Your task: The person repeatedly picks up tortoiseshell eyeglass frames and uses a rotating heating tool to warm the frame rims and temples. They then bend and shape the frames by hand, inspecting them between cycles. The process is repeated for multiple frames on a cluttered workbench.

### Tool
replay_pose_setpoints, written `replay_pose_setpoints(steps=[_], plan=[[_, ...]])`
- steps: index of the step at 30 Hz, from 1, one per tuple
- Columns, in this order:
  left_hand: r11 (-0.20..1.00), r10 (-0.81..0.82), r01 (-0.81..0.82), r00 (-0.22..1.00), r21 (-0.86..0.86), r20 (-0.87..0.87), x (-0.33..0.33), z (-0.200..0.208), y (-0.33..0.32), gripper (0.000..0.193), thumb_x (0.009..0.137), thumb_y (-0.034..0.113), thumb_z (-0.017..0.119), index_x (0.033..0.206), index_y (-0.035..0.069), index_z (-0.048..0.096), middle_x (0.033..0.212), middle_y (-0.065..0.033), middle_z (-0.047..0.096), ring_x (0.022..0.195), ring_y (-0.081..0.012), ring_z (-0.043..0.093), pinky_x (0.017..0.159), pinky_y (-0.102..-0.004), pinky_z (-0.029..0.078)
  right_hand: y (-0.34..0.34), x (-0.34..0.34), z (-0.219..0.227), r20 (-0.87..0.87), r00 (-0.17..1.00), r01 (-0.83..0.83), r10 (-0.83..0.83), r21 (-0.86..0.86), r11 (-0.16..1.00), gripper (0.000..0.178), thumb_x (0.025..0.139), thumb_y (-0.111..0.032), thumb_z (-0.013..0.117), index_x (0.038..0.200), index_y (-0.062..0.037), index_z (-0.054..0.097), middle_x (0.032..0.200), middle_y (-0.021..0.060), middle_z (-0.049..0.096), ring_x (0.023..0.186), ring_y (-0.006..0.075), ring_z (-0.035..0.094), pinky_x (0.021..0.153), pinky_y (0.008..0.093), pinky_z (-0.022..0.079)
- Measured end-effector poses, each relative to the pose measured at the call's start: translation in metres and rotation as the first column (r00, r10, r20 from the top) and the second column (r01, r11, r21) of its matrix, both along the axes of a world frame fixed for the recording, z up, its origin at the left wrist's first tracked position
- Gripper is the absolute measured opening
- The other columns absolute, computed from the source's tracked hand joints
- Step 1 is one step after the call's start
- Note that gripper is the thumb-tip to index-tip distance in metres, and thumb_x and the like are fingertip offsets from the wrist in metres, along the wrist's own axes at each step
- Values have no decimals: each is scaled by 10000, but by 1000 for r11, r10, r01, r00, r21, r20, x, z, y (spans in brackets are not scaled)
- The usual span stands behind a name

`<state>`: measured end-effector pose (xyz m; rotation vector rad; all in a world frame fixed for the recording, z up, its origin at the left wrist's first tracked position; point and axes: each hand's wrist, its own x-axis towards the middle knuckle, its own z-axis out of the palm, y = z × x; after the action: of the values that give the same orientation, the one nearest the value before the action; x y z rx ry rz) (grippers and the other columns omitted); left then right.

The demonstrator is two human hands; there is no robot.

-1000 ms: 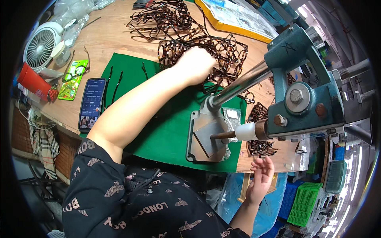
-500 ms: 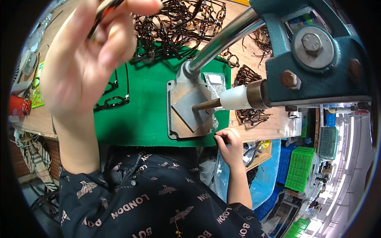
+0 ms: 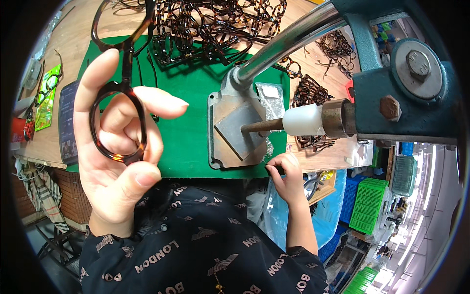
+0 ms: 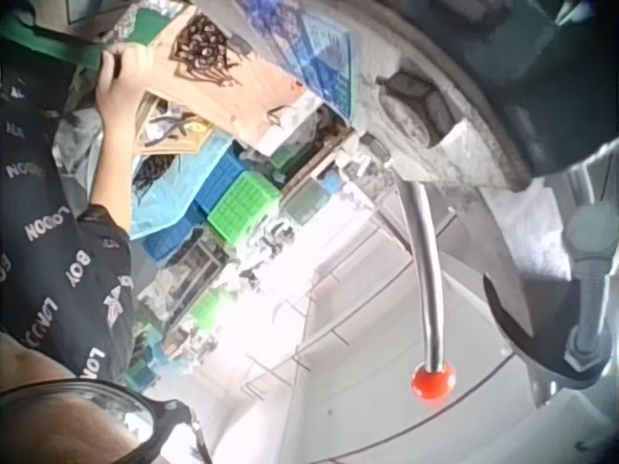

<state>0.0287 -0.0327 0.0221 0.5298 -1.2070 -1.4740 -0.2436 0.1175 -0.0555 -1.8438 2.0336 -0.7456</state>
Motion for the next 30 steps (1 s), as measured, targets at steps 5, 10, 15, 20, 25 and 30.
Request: replay_pose_setpoints(steps=[5,10,15,20,25,30], plan=[[1000,7,-6,999,28,-32,-11,-1,6,956,658,215,739,1395,45,154,1098,-166,504,554,-78,429,500,-151,336,8,-2,-6,102,990,97,-98,18,995,116,699,4,655,765,-23,563,760,95,575,737,268,537,671,338,418],[999,-10,10,1000,32,-8,-12,-3,12,954,638,161,713,1397,54,145,1128,-170,504,593,-90,443,530,-160,359,3,0,-6,87,992,88,-90,22,996,116,698,2,656,762,-27,564,751,92,571,730,262,535,659,335,416],[999,-51,51,999,-18,10,-12,-8,11,938,630,95,666,1399,53,131,1151,-181,500,619,-95,447,553,-163,372,-2,0,-3,7,1000,2,-2,6,1000,117,696,-1,656,763,-33,564,748,89,567,738,263,534,671,341,414],[994,-97,97,995,-54,-12,-12,-12,9,940,635,87,668,1401,52,125,1170,-189,491,631,-98,450,561,-166,378,5,-4,-1,43,999,-25,25,15,1000,113,704,-4,650,770,-34,563,760,90,568,747,267,538,689,341,415],[971,-173,164,984,-176,-33,-14,-19,3,940,647,82,678,1403,54,120,1178,-193,485,643,-99,455,565,-167,382,8,-6,-4,105,993,51,-55,37,998,109,709,-7,649,773,-30,563,764,90,568,746,267,537,694,334,416],[980,-169,168,986,-105,7,-13,-16,7,951,649,84,692,1405,64,116,1185,-195,481,650,-99,459,578,-173,387,1,-5,-1,64,998,12,-17,72,997,112,710,-12,649,782,-26,565,747,93,557,737,263,530,680,337,414]])
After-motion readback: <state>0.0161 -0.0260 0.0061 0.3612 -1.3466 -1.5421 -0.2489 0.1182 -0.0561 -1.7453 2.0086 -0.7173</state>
